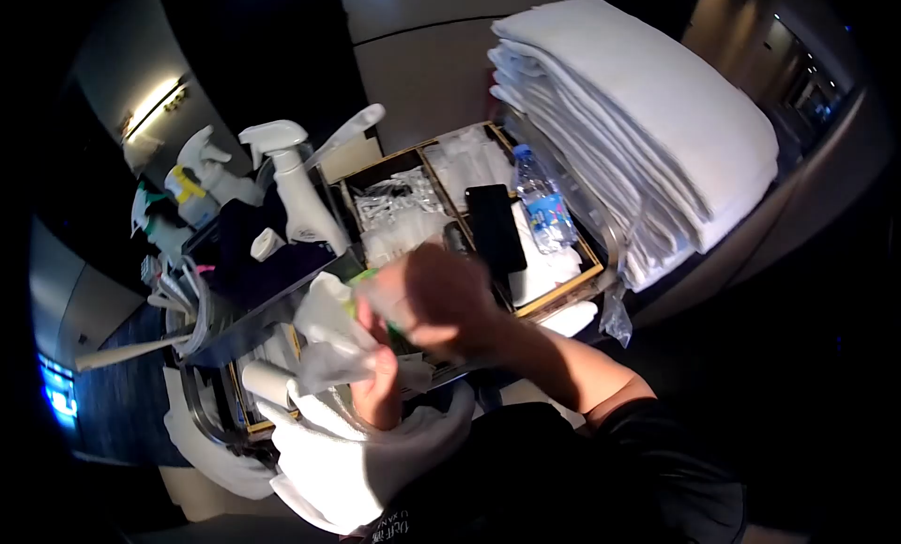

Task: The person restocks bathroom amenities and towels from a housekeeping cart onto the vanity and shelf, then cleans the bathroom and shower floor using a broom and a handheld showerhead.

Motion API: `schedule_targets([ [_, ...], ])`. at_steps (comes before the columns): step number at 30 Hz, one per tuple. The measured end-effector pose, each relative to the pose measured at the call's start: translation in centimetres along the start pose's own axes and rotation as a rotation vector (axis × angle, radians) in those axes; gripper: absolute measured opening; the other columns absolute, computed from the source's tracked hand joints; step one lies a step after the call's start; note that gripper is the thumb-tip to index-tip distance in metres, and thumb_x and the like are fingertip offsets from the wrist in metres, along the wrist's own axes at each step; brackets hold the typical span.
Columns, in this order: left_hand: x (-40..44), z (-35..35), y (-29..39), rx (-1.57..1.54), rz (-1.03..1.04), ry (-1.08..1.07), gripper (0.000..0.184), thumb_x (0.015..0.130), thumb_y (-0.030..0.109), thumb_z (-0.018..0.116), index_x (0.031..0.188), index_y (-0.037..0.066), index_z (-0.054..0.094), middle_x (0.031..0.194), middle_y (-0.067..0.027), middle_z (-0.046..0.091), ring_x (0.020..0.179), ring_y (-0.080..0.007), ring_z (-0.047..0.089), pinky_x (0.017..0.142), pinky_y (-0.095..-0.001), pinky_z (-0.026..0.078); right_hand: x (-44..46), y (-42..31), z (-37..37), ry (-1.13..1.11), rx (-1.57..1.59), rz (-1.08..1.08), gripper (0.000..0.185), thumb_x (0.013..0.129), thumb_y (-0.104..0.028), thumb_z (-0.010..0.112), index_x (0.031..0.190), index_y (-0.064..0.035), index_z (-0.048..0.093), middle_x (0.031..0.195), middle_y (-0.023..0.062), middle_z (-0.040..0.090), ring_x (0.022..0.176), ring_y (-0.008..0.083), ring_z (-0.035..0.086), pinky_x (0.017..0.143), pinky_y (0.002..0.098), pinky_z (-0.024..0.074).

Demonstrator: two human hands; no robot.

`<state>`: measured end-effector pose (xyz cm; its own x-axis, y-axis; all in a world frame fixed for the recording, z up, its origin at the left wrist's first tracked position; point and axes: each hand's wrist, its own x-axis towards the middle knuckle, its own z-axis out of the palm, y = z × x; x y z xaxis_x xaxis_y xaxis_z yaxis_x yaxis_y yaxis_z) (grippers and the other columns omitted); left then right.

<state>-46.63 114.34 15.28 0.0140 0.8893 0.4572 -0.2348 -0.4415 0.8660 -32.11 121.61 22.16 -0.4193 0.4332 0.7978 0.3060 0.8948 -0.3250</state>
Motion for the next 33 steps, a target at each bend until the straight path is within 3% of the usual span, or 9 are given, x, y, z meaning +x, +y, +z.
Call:
schedule_targets([
  [1, 0.1, 0.2, -0.1, 0.071, 0.027, -0.1, 0.055, 0.09, 0.022, 0.048, 0.134, -0.004, 0.028, 0.137, -0.0168, 0.032, 0.129, -0.0262, 0.026, 0.105, -0.0383, 0.019, -1.2, -0.1, 2.4, 0.265, 0.051, -0.229, 0.023, 0.07, -0.015, 0.058, 0.09, -0.0081, 0.052, 0.089, 0.0089, 0.054, 0.065, 0.0236, 0.055, 0.055, 0.0304, 0.0468],
  [7, -1.0, 2.2, -1.4, -0.048, -0.338, -0.082, 0.041, 0.09, 0.021, 0.049, 0.121, -0.005, 0.045, 0.116, -0.0159, 0.052, 0.11, -0.0253, 0.048, 0.095, -0.0363, 0.035, -2.7, 0.0, 3.3, 0.095, -0.015, 0.447, 0.013, 0.08, -0.015, 0.06, 0.089, -0.0053, 0.059, 0.075, 0.0109, 0.06, 0.062, 0.0224, 0.06, 0.057, 0.032, 0.049],
  [12, -1.5, 1.5, -0.8, -0.526, -0.679, 0.047, 0.028, 0.089, 0.02, 0.053, 0.112, 0.004, 0.048, 0.091, -0.0133, 0.058, 0.088, -0.026, 0.058, 0.078, -0.0389, 0.047, -4.0, 4.7, 0.5, -0.057, 0.89, 0.786, 0.016, 0.087, -0.019, 0.054, 0.091, -0.0048, 0.061, 0.077, -0.0003, 0.061, 0.063, 0.0105, 0.057, 0.055, 0.0239, 0.0454],
  [13, -1.4, 1.6, 0.2, -0.432, -0.768, 0.139, 0.026, 0.089, 0.021, 0.051, 0.106, 0.001, 0.05, 0.088, -0.0151, 0.06, 0.082, -0.0258, 0.059, 0.073, -0.0372, 0.048, -5.1, 8.5, 1.0, 0.131, 0.557, 0.688, 0.021, 0.087, -0.022, 0.053, 0.089, -0.003, 0.061, 0.071, 0.0036, 0.06, 0.064, 0.0117, 0.058, 0.055, 0.0262, 0.0457],
  [15, -1.6, 1.5, 0.6, -0.34, -0.855, 0.239, 0.027, 0.09, 0.023, 0.049, 0.1, -0.002, 0.051, 0.086, -0.017, 0.062, 0.077, -0.0257, 0.061, 0.069, -0.0355, 0.05, -3.9, 11.1, -2.4, -0.033, -0.213, 0.704, 0.021, 0.083, -0.018, 0.05, 0.087, -0.0003, 0.06, 0.081, 0.0232, 0.059, 0.079, 0.0398, 0.057, 0.068, 0.0448, 0.0459],
  [19, -1.9, 0.7, -0.1, -0.401, -0.815, 0.203, 0.034, 0.087, 0.035, 0.054, 0.102, 0.006, 0.044, 0.074, -0.0087, 0.056, 0.069, -0.0219, 0.058, 0.064, -0.0374, 0.051, -4.9, 17.2, -1.0, -0.058, -0.527, 0.322, 0.031, 0.081, -0.023, 0.056, 0.105, -0.0033, 0.059, 0.109, 0.0183, 0.058, 0.105, 0.0358, 0.051, 0.087, 0.0453, 0.0415],
  [23, -2.0, -0.2, -1.1, -0.469, -0.64, 0.14, 0.039, 0.085, 0.041, 0.057, 0.101, 0.008, 0.044, 0.068, -0.0061, 0.052, 0.063, -0.0181, 0.054, 0.064, -0.0363, 0.052, -6.1, 17.0, -1.2, -0.588, -0.385, 0.705, 0.05, 0.073, -0.029, 0.065, 0.115, -0.0054, 0.053, 0.13, 0.0148, 0.044, 0.123, 0.0353, 0.037, 0.097, 0.0467, 0.0334],
  [29, -1.7, 0.3, -1.1, -0.341, -0.715, 0.186, 0.036, 0.085, 0.038, 0.057, 0.101, 0.008, 0.044, 0.066, -0.0033, 0.047, 0.059, -0.0156, 0.049, 0.059, -0.0337, 0.049, -9.1, 10.6, 0.1, -0.195, -0.493, 0.812, 0.079, 0.068, -0.036, 0.07, 0.129, 0.0001, 0.036, 0.133, 0.0342, 0.027, 0.123, 0.0464, 0.029, 0.103, 0.0441, 0.0266],
  [33, -2.7, 0.4, -1.3, -0.397, -0.59, 0.025, 0.027, 0.086, 0.028, 0.057, 0.098, 0.009, 0.044, 0.062, 0.0009, 0.04, 0.054, -0.0108, 0.044, 0.05, -0.028, 0.042, -11.1, 10.0, 2.1, -0.047, -0.45, 0.852, 0.078, 0.066, -0.033, 0.072, 0.127, 0.0008, 0.037, 0.129, 0.0325, 0.031, 0.12, 0.0454, 0.032, 0.1, 0.048, 0.0296],
])
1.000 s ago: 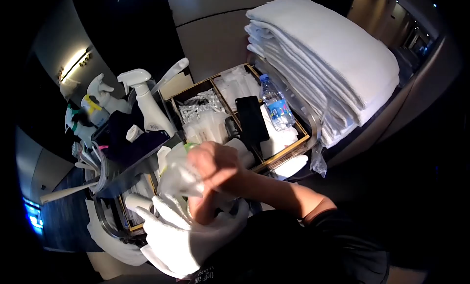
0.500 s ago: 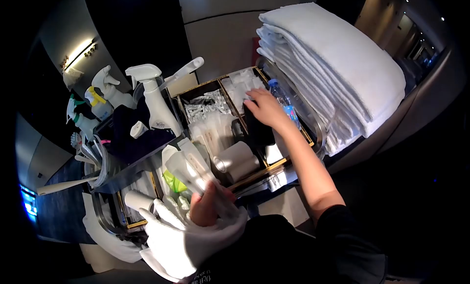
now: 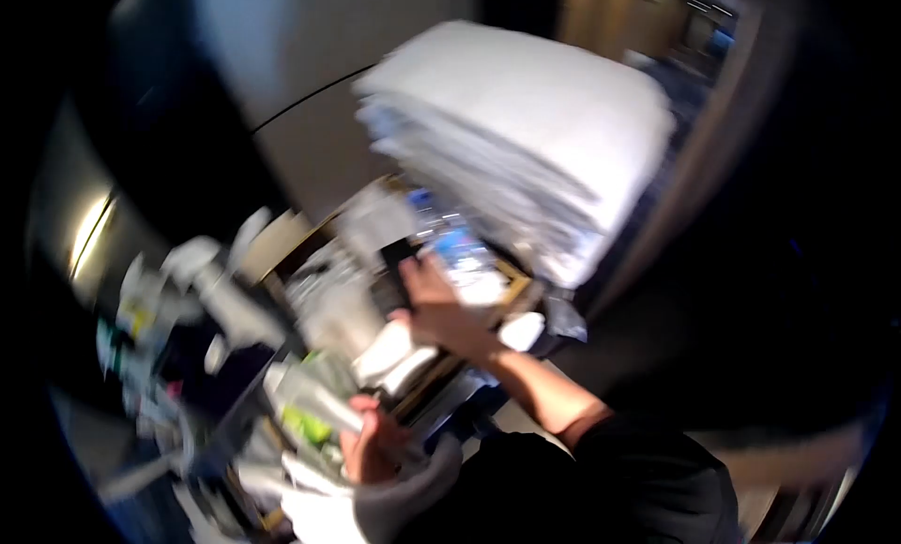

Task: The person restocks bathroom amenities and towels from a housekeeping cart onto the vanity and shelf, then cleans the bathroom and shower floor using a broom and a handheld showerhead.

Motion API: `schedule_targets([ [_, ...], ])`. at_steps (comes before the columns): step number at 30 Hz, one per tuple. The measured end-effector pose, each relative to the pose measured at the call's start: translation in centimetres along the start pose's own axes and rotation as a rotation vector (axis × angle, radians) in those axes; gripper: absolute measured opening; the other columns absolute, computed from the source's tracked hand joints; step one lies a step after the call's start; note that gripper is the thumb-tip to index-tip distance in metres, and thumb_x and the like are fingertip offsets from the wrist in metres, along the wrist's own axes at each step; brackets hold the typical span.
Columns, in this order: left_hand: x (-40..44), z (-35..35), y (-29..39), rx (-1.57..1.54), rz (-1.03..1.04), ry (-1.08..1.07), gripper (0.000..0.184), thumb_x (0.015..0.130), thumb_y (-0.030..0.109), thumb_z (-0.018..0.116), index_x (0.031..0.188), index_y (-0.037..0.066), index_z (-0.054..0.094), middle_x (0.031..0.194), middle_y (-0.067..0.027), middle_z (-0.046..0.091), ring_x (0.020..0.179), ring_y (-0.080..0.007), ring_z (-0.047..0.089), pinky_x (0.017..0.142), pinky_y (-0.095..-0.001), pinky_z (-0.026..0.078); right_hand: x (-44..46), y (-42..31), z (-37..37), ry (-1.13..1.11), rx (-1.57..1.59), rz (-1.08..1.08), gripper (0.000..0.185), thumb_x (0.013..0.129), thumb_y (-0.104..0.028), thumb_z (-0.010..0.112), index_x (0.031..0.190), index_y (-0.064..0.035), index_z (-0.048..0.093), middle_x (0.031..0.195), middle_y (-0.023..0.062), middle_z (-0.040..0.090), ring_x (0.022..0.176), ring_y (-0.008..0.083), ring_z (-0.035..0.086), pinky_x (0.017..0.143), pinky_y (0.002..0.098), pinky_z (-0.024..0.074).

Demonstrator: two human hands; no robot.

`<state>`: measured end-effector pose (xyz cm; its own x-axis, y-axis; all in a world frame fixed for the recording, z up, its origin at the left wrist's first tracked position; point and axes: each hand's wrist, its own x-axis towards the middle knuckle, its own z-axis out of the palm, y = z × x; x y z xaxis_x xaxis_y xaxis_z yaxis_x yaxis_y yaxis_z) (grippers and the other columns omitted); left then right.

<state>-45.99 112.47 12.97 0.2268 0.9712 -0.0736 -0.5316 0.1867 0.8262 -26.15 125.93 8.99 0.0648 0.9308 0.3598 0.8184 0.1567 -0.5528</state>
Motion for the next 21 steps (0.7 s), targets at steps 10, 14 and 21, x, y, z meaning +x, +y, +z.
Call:
schedule_targets([
  [10, -8.2, 7.7, -2.6, 0.018, -0.315, -0.572, 0.029, 0.092, 0.033, 0.047, 0.105, 0.008, 0.04, 0.054, 0.0048, 0.03, 0.042, -0.0039, 0.028, 0.037, -0.0194, 0.029, -23.1, -9.0, -8.5, 0.165, 1.342, 0.397, 0.035, 0.094, -0.031, 0.044, 0.114, -0.0015, 0.046, 0.094, 0.005, 0.056, 0.084, 0.0115, 0.051, 0.073, 0.0245, 0.0439],
  [14, -11.9, 10.9, -5.1, 0.012, -0.467, -0.74, 0.028, 0.092, 0.034, 0.048, 0.104, 0.009, 0.041, 0.054, 0.0045, 0.032, 0.044, -0.0045, 0.03, 0.04, -0.0203, 0.032, -31.4, -9.9, -12.3, 0.273, 1.282, 0.297, 0.047, 0.094, -0.038, 0.04, 0.125, -0.0019, 0.039, 0.113, 0.0084, 0.052, 0.105, 0.0146, 0.048, 0.09, 0.0255, 0.0381],
  [21, -21.2, 17.8, -11.4, -0.023, -0.663, -1.016, 0.026, 0.091, 0.035, 0.048, 0.103, 0.012, 0.044, 0.056, 0.004, 0.035, 0.047, -0.0056, 0.035, 0.046, -0.0217, 0.036, -41.1, -9.0, -14.3, 0.99, 1.252, 0.258, 0.048, 0.096, -0.034, 0.035, 0.131, -0.0011, 0.035, 0.128, 0.0106, 0.044, 0.121, 0.0164, 0.038, 0.101, 0.0272, 0.0301],
])
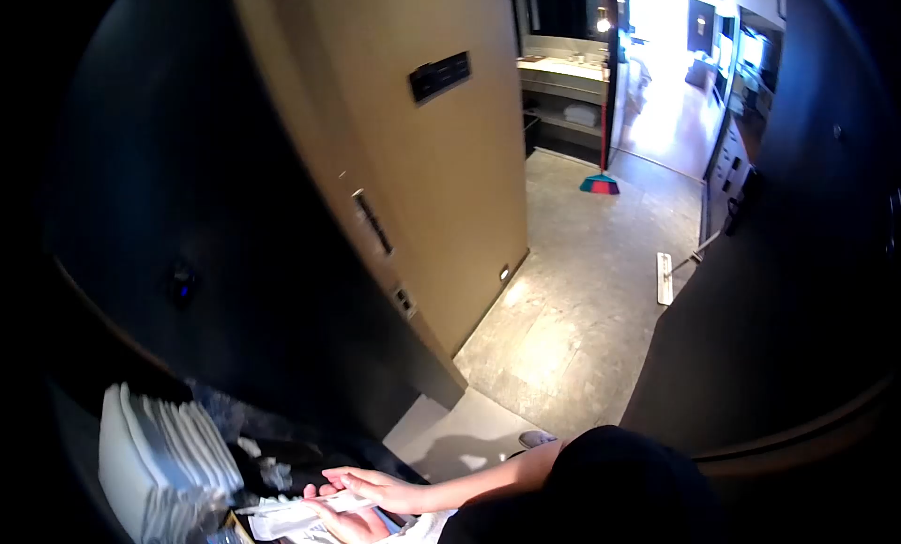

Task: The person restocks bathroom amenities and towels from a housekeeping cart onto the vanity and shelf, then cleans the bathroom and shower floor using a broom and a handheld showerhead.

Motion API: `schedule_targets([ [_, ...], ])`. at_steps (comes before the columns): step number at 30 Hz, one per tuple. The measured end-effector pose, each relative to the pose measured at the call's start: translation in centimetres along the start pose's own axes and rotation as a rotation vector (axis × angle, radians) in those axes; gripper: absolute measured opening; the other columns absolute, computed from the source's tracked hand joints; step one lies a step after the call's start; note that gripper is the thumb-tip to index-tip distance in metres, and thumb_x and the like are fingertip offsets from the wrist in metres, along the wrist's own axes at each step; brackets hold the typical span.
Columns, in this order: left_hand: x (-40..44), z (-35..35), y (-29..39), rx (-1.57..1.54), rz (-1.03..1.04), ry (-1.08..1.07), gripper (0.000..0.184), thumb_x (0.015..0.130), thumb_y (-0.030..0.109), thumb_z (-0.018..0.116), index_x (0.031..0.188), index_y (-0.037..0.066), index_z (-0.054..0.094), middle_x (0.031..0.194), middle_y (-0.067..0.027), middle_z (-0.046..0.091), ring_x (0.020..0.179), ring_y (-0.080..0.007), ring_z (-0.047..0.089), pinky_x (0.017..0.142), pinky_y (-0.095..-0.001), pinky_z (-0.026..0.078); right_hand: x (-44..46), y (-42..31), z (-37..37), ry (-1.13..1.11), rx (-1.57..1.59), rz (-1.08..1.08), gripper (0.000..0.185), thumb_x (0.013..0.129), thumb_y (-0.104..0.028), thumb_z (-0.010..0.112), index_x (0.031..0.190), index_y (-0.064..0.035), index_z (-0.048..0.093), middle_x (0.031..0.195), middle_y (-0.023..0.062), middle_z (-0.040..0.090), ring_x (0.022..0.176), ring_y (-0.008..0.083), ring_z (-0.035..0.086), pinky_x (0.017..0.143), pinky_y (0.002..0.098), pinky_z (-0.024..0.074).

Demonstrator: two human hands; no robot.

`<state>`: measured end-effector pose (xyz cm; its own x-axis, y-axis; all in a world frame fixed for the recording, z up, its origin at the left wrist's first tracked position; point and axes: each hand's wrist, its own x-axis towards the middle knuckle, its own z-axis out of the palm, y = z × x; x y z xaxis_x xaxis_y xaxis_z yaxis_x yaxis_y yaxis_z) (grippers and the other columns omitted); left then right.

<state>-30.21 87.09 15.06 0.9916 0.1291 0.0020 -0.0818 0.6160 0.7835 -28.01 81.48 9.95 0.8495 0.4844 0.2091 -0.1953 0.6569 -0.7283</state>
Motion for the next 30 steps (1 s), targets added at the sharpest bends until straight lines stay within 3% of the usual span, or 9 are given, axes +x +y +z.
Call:
schedule_targets([
  [5, 3.7, 5.3, -5.7, -0.087, -0.073, -0.142, 0.025, 0.091, 0.036, 0.048, 0.103, 0.013, 0.045, 0.056, 0.0037, 0.037, 0.05, -0.0063, 0.038, 0.049, -0.0228, 0.039, -0.9, -8.5, -7.8, 0.018, -0.199, 0.017, 0.047, 0.097, -0.033, 0.032, 0.131, -0.0011, 0.036, 0.126, 0.0103, 0.047, 0.121, 0.0172, 0.04, 0.102, 0.0286, 0.0293],
  [7, 4.8, 6.0, -7.2, -0.144, -0.077, -0.159, 0.025, 0.091, 0.036, 0.049, 0.102, 0.014, 0.046, 0.057, 0.0036, 0.038, 0.05, -0.0066, 0.039, 0.051, -0.0232, 0.04, -0.8, -11.5, -11.2, 0.082, -0.237, 0.085, 0.046, 0.096, -0.038, 0.035, 0.126, -0.0045, 0.043, 0.112, 0.005, 0.052, 0.1, 0.0125, 0.048, 0.087, 0.0267, 0.0405],
  [12, 6.5, 3.1, -9.0, -0.309, 0.004, -0.158, 0.024, 0.091, 0.037, 0.049, 0.102, 0.015, 0.048, 0.058, 0.0032, 0.04, 0.053, -0.0074, 0.042, 0.054, -0.0243, 0.044, 2.5, -11.3, -14.9, 0.193, -0.383, 0.187, 0.034, 0.093, -0.033, 0.045, 0.118, -0.0103, 0.048, 0.104, 0.0024, 0.055, 0.086, 0.0094, 0.052, 0.073, 0.0225, 0.0435],
  [15, 4.3, -1.3, -8.0, -0.102, 0.094, 0.269, 0.015, 0.092, 0.03, 0.048, 0.097, 0.016, 0.049, 0.051, 0.0046, 0.032, 0.042, -0.0055, 0.031, 0.044, -0.0226, 0.036, 5.8, -6.0, -14.3, 0.014, -0.312, 0.323, 0.028, 0.09, -0.022, 0.051, 0.116, -0.0105, 0.049, 0.102, 0.0028, 0.058, 0.083, 0.0095, 0.054, 0.07, 0.0231, 0.0459],
  [17, 2.2, 1.7, -4.1, -0.085, 0.178, 0.592, 0.01, 0.093, 0.023, 0.047, 0.096, 0.014, 0.05, 0.05, 0.0035, 0.032, 0.042, -0.0073, 0.031, 0.044, -0.0232, 0.034, 7.1, -4.5, -11.1, -0.087, -0.298, 0.402, 0.028, 0.09, -0.018, 0.051, 0.116, -0.0087, 0.049, 0.102, 0.0043, 0.059, 0.082, 0.0101, 0.056, 0.07, 0.0234, 0.0468],
  [24, -5.9, -6.4, 2.5, -0.229, 0.568, 0.866, 0.012, 0.089, 0.017, 0.051, 0.099, 0.011, 0.048, 0.051, 0.0019, 0.034, 0.044, -0.0098, 0.035, 0.047, -0.0258, 0.034, 13.4, 4.1, 2.5, -0.53, -0.418, 0.496, 0.025, 0.091, -0.018, 0.05, 0.111, -0.0023, 0.051, 0.097, 0.0063, 0.06, 0.078, 0.0105, 0.057, 0.067, 0.0223, 0.0457],
  [26, -8.2, -7.7, 5.0, -0.266, 0.613, 0.968, 0.018, 0.087, 0.016, 0.056, 0.099, 0.007, 0.047, 0.052, 0.0005, 0.035, 0.044, -0.0119, 0.036, 0.046, -0.0279, 0.035, 15.6, 7.0, 7.6, -0.601, -0.43, 0.373, 0.023, 0.09, -0.015, 0.051, 0.109, -0.001, 0.052, 0.092, 0.0064, 0.06, 0.077, 0.0086, 0.056, 0.066, 0.0214, 0.0451],
  [28, -11.2, -13.4, 7.1, -0.329, 0.645, 0.929, 0.018, 0.087, 0.013, 0.055, 0.1, 0.006, 0.047, 0.054, 0.0004, 0.034, 0.046, -0.0121, 0.037, 0.047, -0.028, 0.035, 18.9, 14.3, 13.3, -0.675, -0.628, -0.051, 0.018, 0.086, -0.009, 0.054, 0.102, 0.0003, 0.056, 0.082, 0.0031, 0.06, 0.07, 0.006, 0.053, 0.061, 0.021, 0.0432],
  [30, -12.3, -14.1, 9.3, -0.314, 0.667, 0.945, 0.017, 0.087, 0.011, 0.053, 0.102, 0.006, 0.047, 0.057, 0.0001, 0.034, 0.049, -0.0122, 0.038, 0.048, -0.0283, 0.036, 22.1, 16.8, 16.6, -0.562, -0.868, -0.171, 0.018, 0.08, -0.007, 0.054, 0.096, 0.0017, 0.058, 0.077, 0.0134, 0.063, 0.068, 0.022, 0.061, 0.065, 0.032, 0.0475],
])
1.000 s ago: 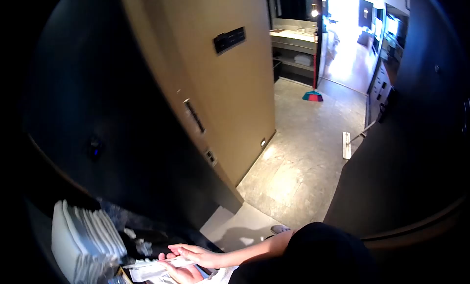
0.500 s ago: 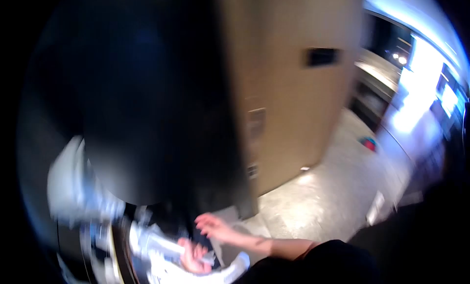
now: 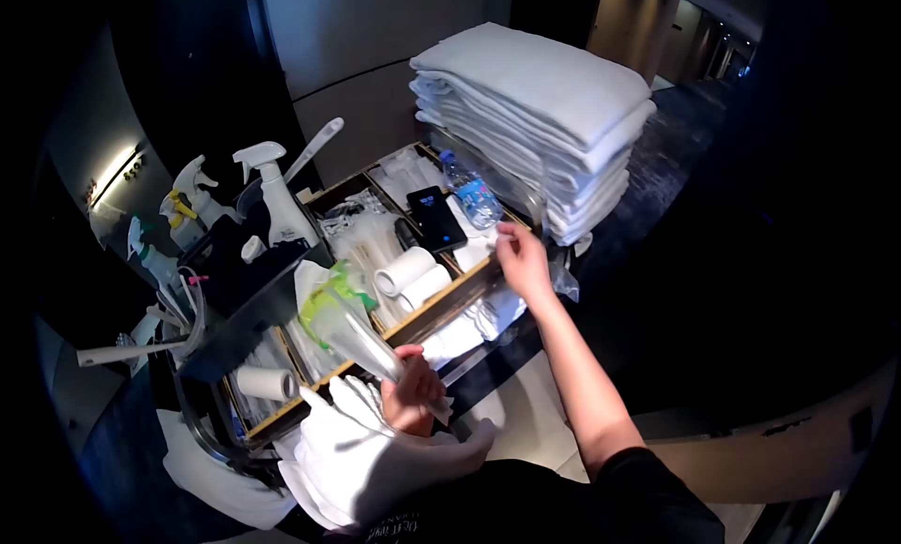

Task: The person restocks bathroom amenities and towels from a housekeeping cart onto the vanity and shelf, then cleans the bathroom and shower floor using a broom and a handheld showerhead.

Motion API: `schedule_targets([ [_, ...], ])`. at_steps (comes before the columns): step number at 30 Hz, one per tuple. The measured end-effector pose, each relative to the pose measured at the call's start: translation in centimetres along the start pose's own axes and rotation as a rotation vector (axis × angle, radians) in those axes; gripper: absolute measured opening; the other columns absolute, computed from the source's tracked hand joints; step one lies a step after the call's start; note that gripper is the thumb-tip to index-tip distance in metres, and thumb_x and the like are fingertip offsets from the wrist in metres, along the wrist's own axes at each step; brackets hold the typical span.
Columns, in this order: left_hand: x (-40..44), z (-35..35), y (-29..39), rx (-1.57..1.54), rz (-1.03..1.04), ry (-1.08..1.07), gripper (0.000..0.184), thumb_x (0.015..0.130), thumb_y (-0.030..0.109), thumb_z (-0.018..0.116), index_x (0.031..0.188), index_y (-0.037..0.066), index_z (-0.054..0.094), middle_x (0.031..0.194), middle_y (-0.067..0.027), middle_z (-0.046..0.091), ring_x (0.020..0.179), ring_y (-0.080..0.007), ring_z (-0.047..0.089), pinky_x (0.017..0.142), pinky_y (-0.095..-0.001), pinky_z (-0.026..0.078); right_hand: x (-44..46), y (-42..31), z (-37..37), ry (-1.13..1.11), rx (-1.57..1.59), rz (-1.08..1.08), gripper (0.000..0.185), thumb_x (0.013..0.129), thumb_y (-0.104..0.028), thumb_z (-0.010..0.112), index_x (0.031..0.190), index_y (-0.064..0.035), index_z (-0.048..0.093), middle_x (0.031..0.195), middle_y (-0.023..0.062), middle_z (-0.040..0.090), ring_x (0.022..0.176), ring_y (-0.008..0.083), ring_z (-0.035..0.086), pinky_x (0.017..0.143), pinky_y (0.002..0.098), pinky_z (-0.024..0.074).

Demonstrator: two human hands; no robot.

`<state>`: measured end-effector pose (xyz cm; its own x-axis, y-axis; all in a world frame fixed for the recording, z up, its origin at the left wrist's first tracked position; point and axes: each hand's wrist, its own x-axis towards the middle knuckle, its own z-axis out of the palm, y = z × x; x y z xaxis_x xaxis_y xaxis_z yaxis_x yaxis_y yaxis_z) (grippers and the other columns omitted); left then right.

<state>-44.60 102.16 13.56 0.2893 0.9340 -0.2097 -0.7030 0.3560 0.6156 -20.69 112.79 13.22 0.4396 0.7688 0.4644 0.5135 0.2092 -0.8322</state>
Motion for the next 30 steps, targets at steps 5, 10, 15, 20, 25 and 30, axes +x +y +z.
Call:
schedule_targets([
  [5, 2.2, -1.3, 4.9, 0.006, -0.038, 0.038, 0.018, 0.082, 0.008, 0.053, 0.099, 0.008, 0.047, 0.057, 0.0, 0.034, 0.05, -0.0134, 0.039, 0.05, -0.0291, 0.037, 6.1, 1.3, 3.6, -0.282, -0.548, 0.006, 0.016, 0.077, -0.01, 0.055, 0.088, -0.0028, 0.065, 0.081, 0.0197, 0.063, 0.077, 0.0309, 0.063, 0.07, 0.0361, 0.0484],
  [10, 4.2, -3.4, 6.6, -0.016, 0.074, 0.084, 0.016, 0.083, 0.007, 0.053, 0.098, 0.008, 0.048, 0.056, 0.0001, 0.036, 0.049, -0.0123, 0.038, 0.051, -0.0286, 0.038, 7.5, 0.5, 7.7, -0.326, -0.475, -0.075, 0.029, 0.076, -0.026, 0.061, 0.093, -0.0025, 0.064, 0.082, 0.0198, 0.064, 0.079, 0.0336, 0.062, 0.072, 0.0403, 0.048],
  [15, 5.2, -3.4, 7.1, -0.015, 0.061, 0.072, 0.014, 0.085, 0.009, 0.053, 0.099, 0.007, 0.049, 0.056, 0.0004, 0.037, 0.049, -0.0115, 0.038, 0.052, -0.0283, 0.039, 9.6, -0.1, 12.6, -0.519, -0.712, 0.08, 0.079, 0.07, -0.045, 0.068, 0.122, 0.0089, 0.041, 0.098, 0.0258, 0.06, 0.09, 0.0367, 0.059, 0.079, 0.0405, 0.0473],
  [20, 6.1, -2.2, 6.9, -0.016, 0.115, 0.101, 0.014, 0.085, 0.008, 0.053, 0.099, 0.008, 0.049, 0.057, 0.0004, 0.038, 0.05, -0.0115, 0.039, 0.052, -0.0279, 0.039, 10.4, 0.4, 13.6, -0.566, -0.727, 0.032, 0.091, 0.063, -0.045, 0.074, 0.122, 0.012, 0.035, 0.105, 0.0291, 0.056, 0.096, 0.0372, 0.057, 0.082, 0.0387, 0.047],
  [25, 6.9, -1.5, 6.7, -0.054, 0.194, 0.096, 0.019, 0.084, 0.009, 0.056, 0.1, 0.009, 0.046, 0.058, 0.0004, 0.039, 0.052, -0.0116, 0.04, 0.053, -0.0268, 0.038, 12.1, 3.9, 13.4, -0.592, -0.098, 0.063, 0.075, 0.066, -0.02, 0.074, 0.122, 0.0106, 0.036, 0.102, 0.0274, 0.058, 0.094, 0.0337, 0.06, 0.08, 0.0359, 0.0475],
  [30, 7.7, -1.4, 5.4, 0.02, 0.258, 0.172, 0.023, 0.085, 0.013, 0.056, 0.103, 0.007, 0.044, 0.059, -0.0008, 0.04, 0.052, -0.0133, 0.042, 0.052, -0.027, 0.038, 10.7, 0.7, 12.9, -0.592, 0.203, -0.003, 0.068, 0.075, -0.005, 0.067, 0.132, 0.0001, 0.031, 0.103, 0.0168, 0.06, 0.089, 0.0203, 0.06, 0.077, 0.0296, 0.0484],
])
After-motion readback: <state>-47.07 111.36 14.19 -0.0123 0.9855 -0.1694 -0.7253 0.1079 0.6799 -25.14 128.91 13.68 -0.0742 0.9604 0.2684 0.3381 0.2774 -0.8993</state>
